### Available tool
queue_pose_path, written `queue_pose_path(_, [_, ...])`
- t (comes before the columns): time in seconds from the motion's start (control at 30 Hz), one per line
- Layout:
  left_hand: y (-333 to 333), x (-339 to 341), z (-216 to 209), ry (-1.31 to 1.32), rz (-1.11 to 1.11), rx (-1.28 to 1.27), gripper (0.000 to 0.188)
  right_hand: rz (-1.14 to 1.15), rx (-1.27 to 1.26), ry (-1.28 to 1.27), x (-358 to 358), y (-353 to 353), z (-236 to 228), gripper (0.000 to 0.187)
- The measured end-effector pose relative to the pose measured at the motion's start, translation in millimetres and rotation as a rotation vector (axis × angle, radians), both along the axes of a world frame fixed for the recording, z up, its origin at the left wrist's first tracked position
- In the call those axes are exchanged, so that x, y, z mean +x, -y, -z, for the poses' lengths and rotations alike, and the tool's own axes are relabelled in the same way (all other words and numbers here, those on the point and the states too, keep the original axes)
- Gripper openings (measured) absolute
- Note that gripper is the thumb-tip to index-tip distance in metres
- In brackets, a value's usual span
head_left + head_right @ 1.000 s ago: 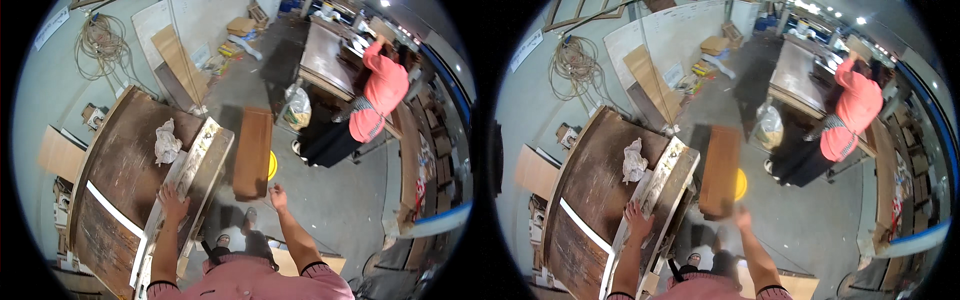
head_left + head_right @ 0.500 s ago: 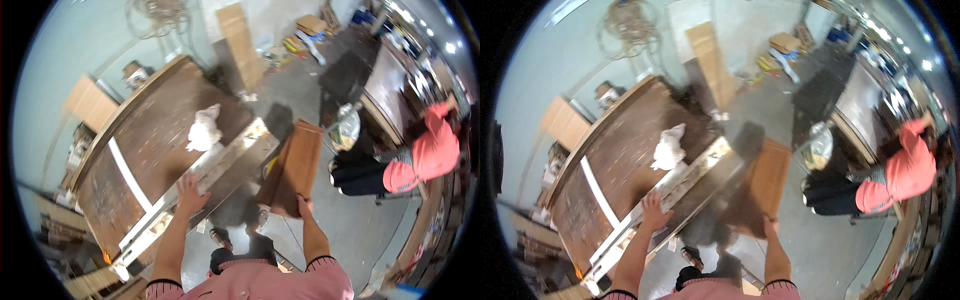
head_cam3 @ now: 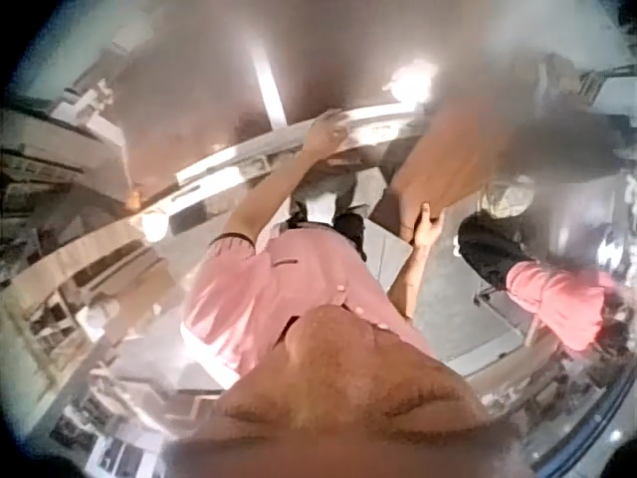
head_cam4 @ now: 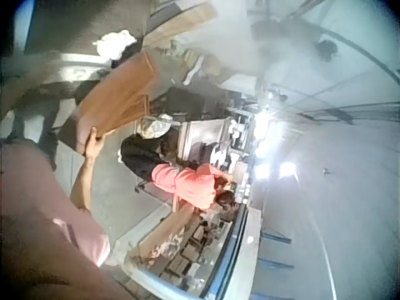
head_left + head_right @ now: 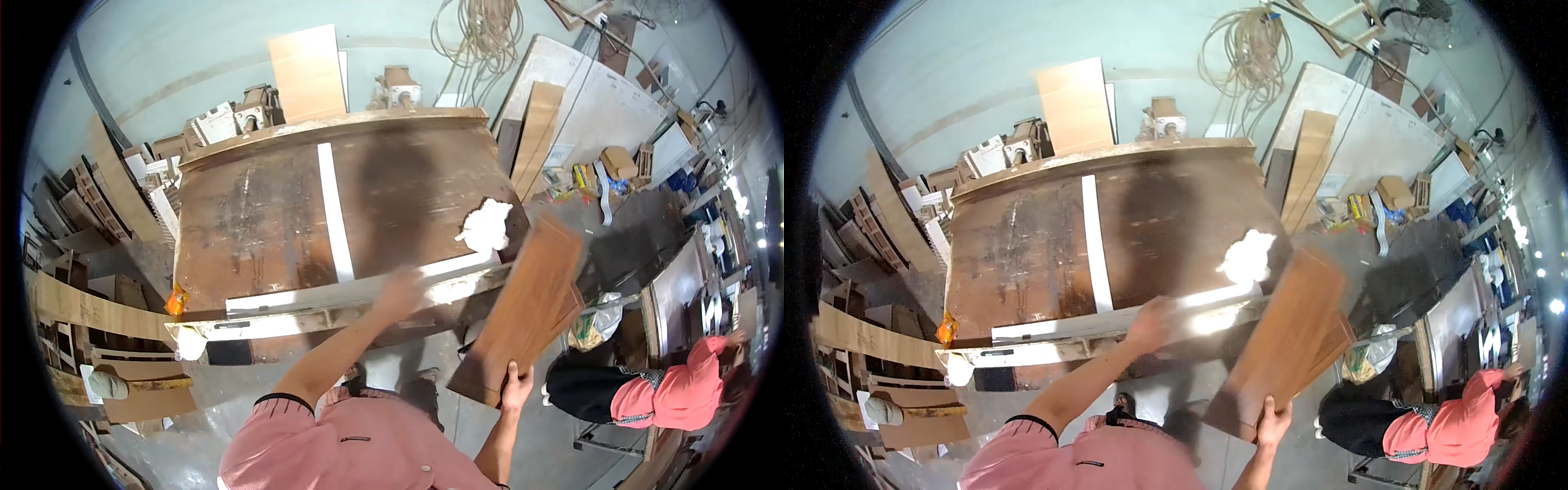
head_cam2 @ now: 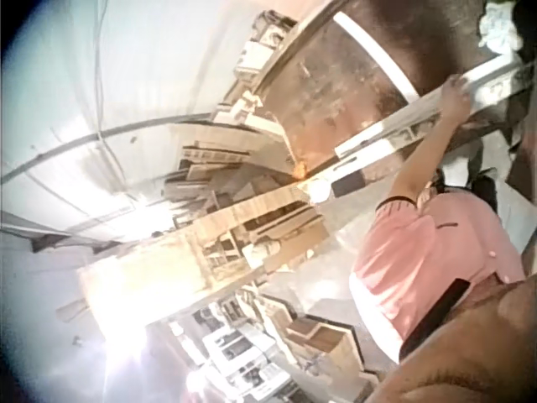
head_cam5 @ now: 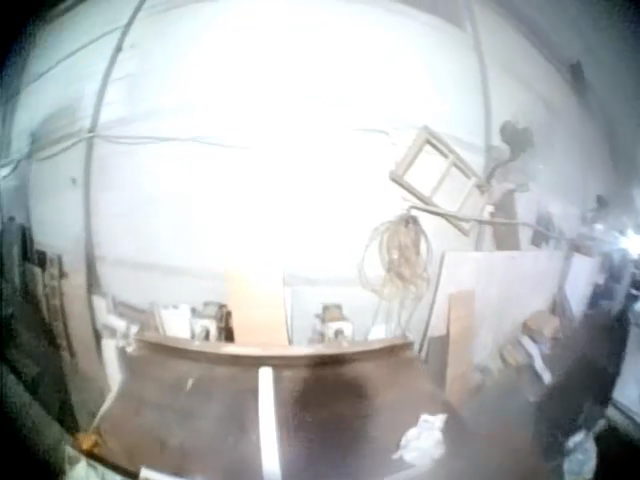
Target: The person picks up finished wood panels one at a time and aligns them onto a guide rail on a workshop bench, checking their fit by hand.
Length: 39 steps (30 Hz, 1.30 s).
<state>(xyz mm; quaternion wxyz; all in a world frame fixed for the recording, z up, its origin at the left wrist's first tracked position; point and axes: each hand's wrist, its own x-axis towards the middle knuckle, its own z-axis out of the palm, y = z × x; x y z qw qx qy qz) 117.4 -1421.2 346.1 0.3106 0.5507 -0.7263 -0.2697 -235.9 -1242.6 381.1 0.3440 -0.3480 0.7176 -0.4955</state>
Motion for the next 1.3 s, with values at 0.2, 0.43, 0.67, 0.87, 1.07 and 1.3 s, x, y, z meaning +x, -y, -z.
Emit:
queue_pose_path(0.2, [23, 100, -3, 0.116, -0.54, -0.038, 0.056, -0.416, -0.082, 0.127, 123, 153, -46, 0.069])
queue_pose_path(0.43, [35, 136, 14, 0.273, -0.623, 0.408, 0.085, -0.616, 0.021, 0.033, 226, 316, 34, 0.071])
queue_pose_path(0.67, [28, 158, 27, 0.095, -0.6, 0.408, 0.066, -0.761, 0.218, -0.327, 294, 366, 47, 0.082])
queue_pose_path(0.87, [43, 147, 28, 0.1, -0.66, 0.253, 0.054, -0.832, 0.021, -0.752, 320, 381, 78, 0.06])
queue_pose_path(1.07, [51, 145, 16, 0.051, -0.644, 0.35, 0.055, -1.008, -0.009, -0.69, 298, 380, 77, 0.049])
queue_pose_path(1.3, [88, 195, 11, 0.126, -0.587, 0.431, 0.067, -1.112, 0.209, -0.618, 298, 415, 38, 0.069])
